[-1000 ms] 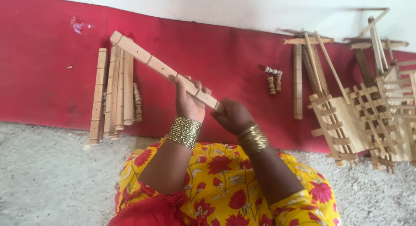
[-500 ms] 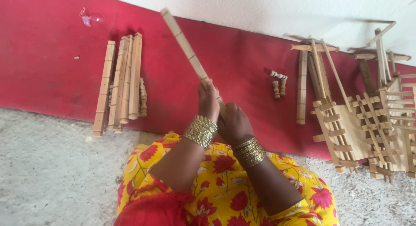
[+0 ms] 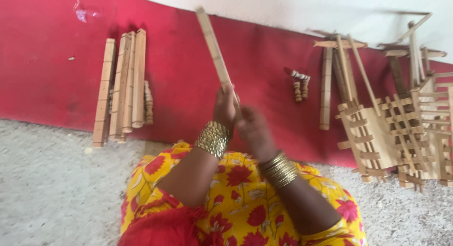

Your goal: The person sits on the floor and assembles small wooden toy furniture parts by hand, fitting small turned wooden pieces into slots on long wooden bars and pressing them together, working through several pieces one at a time.

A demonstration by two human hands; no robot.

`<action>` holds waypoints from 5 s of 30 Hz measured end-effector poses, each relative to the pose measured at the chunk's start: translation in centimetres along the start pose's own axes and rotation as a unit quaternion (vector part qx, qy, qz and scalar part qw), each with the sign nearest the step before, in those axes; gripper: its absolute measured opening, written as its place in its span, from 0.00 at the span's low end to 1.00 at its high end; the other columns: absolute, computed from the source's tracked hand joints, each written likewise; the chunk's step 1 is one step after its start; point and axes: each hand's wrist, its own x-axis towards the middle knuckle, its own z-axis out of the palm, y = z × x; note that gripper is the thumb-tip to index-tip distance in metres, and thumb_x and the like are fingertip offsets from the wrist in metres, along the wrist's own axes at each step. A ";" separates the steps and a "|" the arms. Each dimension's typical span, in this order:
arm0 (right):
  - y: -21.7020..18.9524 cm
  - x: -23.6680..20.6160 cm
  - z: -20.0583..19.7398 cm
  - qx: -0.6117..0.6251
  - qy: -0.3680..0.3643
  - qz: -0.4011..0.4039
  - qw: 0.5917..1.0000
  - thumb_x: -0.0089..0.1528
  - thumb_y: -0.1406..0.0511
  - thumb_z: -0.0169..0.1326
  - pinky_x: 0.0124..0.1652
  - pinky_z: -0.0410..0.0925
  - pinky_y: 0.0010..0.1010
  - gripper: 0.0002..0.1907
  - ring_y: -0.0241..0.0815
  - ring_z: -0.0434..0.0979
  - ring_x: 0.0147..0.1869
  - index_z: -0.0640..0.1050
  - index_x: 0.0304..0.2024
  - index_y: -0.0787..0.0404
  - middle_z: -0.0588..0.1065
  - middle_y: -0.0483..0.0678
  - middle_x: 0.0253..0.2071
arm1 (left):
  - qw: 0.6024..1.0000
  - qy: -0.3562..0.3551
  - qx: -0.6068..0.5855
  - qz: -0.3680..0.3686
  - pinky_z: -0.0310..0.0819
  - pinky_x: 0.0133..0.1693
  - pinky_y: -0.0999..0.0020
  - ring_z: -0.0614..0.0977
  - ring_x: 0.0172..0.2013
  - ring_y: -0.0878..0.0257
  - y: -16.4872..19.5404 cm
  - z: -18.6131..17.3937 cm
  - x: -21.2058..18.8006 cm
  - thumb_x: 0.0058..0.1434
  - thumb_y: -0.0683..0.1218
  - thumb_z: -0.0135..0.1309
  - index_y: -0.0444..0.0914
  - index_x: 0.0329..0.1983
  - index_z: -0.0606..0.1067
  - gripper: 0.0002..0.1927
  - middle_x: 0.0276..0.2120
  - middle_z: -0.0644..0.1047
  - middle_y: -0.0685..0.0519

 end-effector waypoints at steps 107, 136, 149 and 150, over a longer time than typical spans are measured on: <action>1.8 2.8 2.3 -0.124 -0.071 -0.254 0.957 0.71 0.37 0.28 0.78 0.51 0.56 0.47 0.67 0.55 0.83 0.55 0.75 0.68 0.58 0.66 0.76 | 0.884 -0.179 0.022 0.432 0.61 0.72 0.56 0.65 0.73 0.56 3.5 -2.6 -7.1 0.74 0.53 0.53 0.51 0.69 0.63 0.23 0.69 0.63 0.54; 14.3 5.9 -2.1 -0.272 0.016 -0.034 0.962 0.69 0.42 0.29 0.68 0.52 0.59 0.39 0.64 0.70 0.66 0.71 0.60 0.66 0.72 0.62 0.59 | 0.903 0.053 -0.348 0.247 0.71 0.55 0.55 0.74 0.41 0.62 5.0 -2.1 -4.2 0.64 0.49 0.57 0.42 0.32 0.71 0.10 0.32 0.71 0.56; 0.5 3.8 2.5 -0.099 -0.034 -0.225 0.969 0.71 0.37 0.29 0.70 0.57 0.57 0.45 0.66 0.68 0.70 0.65 0.66 0.72 0.68 0.67 0.65 | 0.953 -0.043 -0.208 0.216 0.65 0.68 0.58 0.74 0.45 0.61 4.8 -2.4 -5.7 0.70 0.52 0.44 0.41 0.29 0.70 0.15 0.29 0.70 0.55; 0.4 3.7 2.7 -0.110 -0.028 -0.226 0.968 0.71 0.37 0.29 0.70 0.58 0.57 0.45 0.65 0.69 0.70 0.65 0.66 0.71 0.68 0.66 0.64 | 0.950 -0.029 -0.220 0.219 0.66 0.67 0.57 0.74 0.43 0.61 4.6 -2.5 -5.6 0.71 0.51 0.45 0.41 0.28 0.70 0.16 0.28 0.70 0.55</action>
